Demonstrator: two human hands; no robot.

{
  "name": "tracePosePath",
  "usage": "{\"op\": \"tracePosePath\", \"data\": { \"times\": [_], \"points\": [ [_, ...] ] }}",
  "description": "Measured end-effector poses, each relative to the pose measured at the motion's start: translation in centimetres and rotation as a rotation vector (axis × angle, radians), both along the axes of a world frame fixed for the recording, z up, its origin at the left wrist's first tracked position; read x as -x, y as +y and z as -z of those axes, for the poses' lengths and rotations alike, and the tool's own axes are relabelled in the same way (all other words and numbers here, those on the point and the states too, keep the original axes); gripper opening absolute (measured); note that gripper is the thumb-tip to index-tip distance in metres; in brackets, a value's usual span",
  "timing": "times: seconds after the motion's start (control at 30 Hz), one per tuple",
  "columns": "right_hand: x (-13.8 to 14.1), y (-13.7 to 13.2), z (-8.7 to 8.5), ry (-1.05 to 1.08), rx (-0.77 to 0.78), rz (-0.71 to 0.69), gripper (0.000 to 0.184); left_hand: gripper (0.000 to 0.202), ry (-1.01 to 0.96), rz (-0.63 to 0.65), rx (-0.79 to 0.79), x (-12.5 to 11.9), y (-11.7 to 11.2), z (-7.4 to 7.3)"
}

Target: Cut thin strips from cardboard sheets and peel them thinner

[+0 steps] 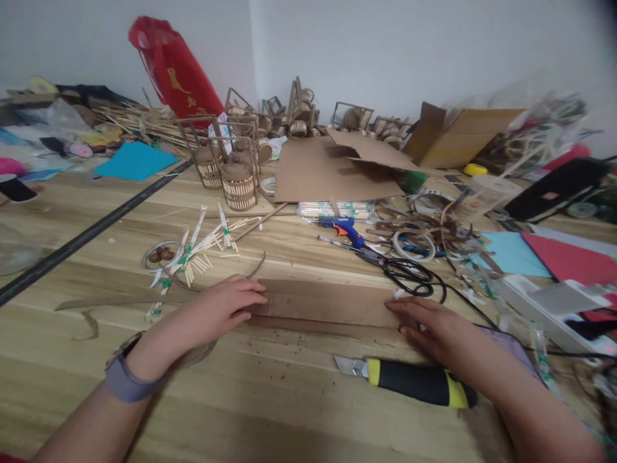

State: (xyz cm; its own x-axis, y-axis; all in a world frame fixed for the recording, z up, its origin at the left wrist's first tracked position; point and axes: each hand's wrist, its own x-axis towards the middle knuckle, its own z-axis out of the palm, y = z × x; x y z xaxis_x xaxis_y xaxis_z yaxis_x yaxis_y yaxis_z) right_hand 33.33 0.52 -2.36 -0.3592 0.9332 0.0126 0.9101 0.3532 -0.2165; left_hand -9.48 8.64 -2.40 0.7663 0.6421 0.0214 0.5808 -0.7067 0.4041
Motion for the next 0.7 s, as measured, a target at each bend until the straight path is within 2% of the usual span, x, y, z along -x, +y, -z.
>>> {"op": "tracePosePath", "data": {
  "times": [0.3,0.4,0.53,0.7],
  "points": [
    [0.9,-0.4,-1.5,0.119,0.02,0.004,0.028,0.036,0.01,0.011,0.01,-0.2,0.1,0.1],
    [1.1,-0.7,-1.8,0.142,0.087,0.039,0.02,0.036,0.013,0.011,0.002,-0.2,0.1,0.2],
    [1.5,-0.7,-1.9,0.145,0.15,0.054,0.016,0.036,0.001,0.009,0.009,-0.1,0.1,0.2],
    [1.8,-0.2,-1.7,0.176,0.152,0.053,0.012,0.036,0.009,-0.003,0.012,0.2,0.3,0.1]
  ]
}}
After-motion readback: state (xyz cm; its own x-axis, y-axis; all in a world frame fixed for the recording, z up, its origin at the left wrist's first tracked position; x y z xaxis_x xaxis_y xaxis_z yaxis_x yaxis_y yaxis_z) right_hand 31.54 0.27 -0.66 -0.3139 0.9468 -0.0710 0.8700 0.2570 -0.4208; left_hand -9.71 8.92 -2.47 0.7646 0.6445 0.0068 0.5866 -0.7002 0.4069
